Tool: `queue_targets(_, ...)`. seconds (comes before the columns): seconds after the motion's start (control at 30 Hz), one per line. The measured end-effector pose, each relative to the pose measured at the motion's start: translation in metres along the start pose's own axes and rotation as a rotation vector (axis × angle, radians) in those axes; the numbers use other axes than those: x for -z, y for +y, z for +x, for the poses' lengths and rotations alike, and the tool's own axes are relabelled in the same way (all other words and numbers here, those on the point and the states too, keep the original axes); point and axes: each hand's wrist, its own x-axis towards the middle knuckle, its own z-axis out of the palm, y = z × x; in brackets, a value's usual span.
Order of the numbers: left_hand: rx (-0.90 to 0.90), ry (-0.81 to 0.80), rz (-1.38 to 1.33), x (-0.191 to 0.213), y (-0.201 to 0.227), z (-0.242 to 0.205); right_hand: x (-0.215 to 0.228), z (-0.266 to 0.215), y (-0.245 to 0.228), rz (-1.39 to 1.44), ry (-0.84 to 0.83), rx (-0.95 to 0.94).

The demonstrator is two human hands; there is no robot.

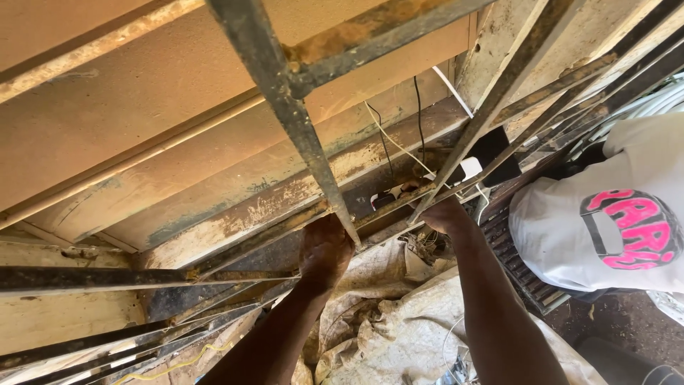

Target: Repairing an electrical plug on an extension cord using a screwdriver at a workbench.

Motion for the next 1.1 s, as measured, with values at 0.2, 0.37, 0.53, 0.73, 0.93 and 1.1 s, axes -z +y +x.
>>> queue_targets(0.2,-0.011,-0.007,-0.018,0.002,0.003,-0.003,0.012,-0.003,0.004,0.009,-0.042,-0.079)
queue_targets(0.37,0.078,-0.230,-0.038,0.044,0.030,0.018,0.026,-0.003,0.002,0.036,-0.075,-0.150)
queue_targets(0.53,0.191,-0.257,-0.210,0.062,0.039,0.030,0.025,-0.008,-0.011,-0.095,-0.187,-0.163)
queue_targets(0.73,0.107,-0.099,-0.156,0.011,0.012,0.006,0.016,0.010,0.017,-0.117,-0.060,0.004)
queue_targets(0.93,-0.060,0.028,0.025,-0.016,-0.001,-0.015,0.000,0.017,0.062,-0.075,0.132,0.153)
queue_targets(1.1,-0.052,0.043,-0.024,-0.007,-0.002,-0.006,-0.015,0.027,0.085,-0.042,0.269,0.267)
